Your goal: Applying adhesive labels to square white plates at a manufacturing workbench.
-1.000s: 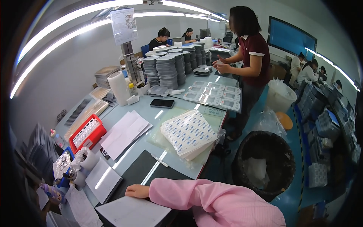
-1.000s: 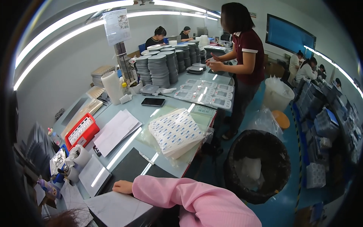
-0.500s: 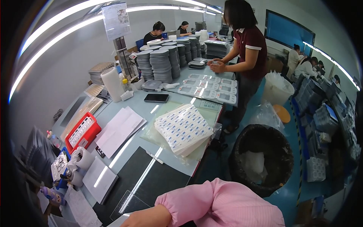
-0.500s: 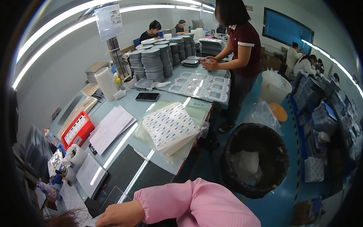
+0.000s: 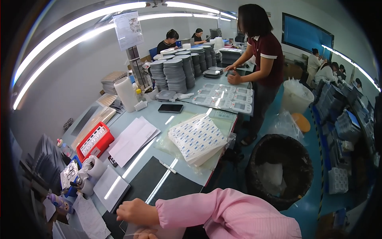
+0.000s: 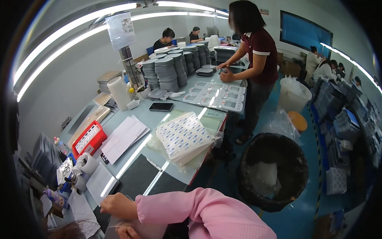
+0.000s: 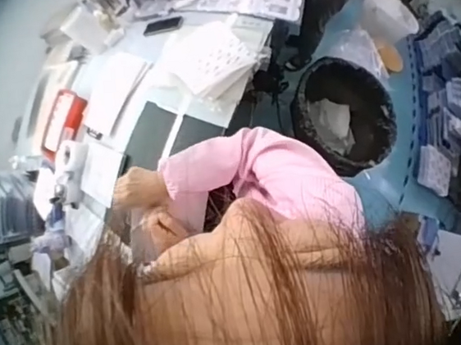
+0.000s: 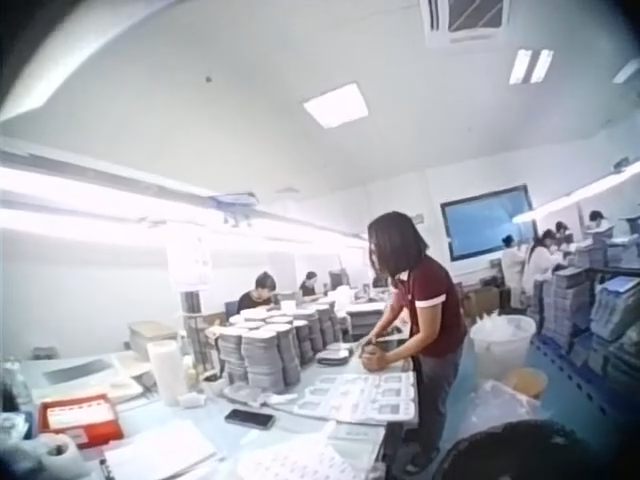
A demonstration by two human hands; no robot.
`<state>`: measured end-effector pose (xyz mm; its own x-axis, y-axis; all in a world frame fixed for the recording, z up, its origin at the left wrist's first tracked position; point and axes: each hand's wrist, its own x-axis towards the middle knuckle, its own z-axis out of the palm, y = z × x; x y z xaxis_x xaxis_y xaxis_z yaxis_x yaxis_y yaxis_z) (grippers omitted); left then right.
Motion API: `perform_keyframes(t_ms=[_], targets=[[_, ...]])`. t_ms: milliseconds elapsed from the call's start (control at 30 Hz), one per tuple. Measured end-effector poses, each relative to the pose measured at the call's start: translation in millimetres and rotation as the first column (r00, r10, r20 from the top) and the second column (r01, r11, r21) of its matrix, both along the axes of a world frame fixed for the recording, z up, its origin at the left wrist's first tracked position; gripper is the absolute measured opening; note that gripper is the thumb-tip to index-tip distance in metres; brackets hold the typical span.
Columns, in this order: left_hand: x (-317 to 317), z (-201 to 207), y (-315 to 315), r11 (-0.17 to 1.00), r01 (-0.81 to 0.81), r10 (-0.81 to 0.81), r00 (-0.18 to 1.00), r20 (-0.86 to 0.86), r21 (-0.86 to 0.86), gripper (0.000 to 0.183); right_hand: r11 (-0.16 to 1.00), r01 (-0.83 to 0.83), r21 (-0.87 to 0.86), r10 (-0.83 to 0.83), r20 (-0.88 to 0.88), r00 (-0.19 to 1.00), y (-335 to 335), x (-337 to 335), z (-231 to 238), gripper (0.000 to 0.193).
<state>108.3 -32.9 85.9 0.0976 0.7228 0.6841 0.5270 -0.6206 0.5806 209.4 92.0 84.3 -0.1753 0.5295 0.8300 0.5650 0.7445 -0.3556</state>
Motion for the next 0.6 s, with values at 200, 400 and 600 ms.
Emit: perform_keyframes(t_ms=[200,400,600], targets=[[-21.2,-18.5,-1.2,0.993,-0.121,0.119,0.98,-0.163,-0.007,0.022,0.977,0.024,-0.211,0.075,0.447,0.892,-24.6,1.3,38.6,0.05],[-25.3,37.1,22.0,0.907,-0.076,0.234,0.909,-0.345,0.415,0.039,0.982,0.085,-0.169,-0.003,0.436,0.9,-5.0,7.7,36.2,0.058],[-45.5,33.3,45.5,0.873,-0.043,0.227,0.917,-0.328,0.485,0.002,0.943,0.01,-0.333,0.207,0.608,0.767,2.5,-10.7,55.3,0.046]])
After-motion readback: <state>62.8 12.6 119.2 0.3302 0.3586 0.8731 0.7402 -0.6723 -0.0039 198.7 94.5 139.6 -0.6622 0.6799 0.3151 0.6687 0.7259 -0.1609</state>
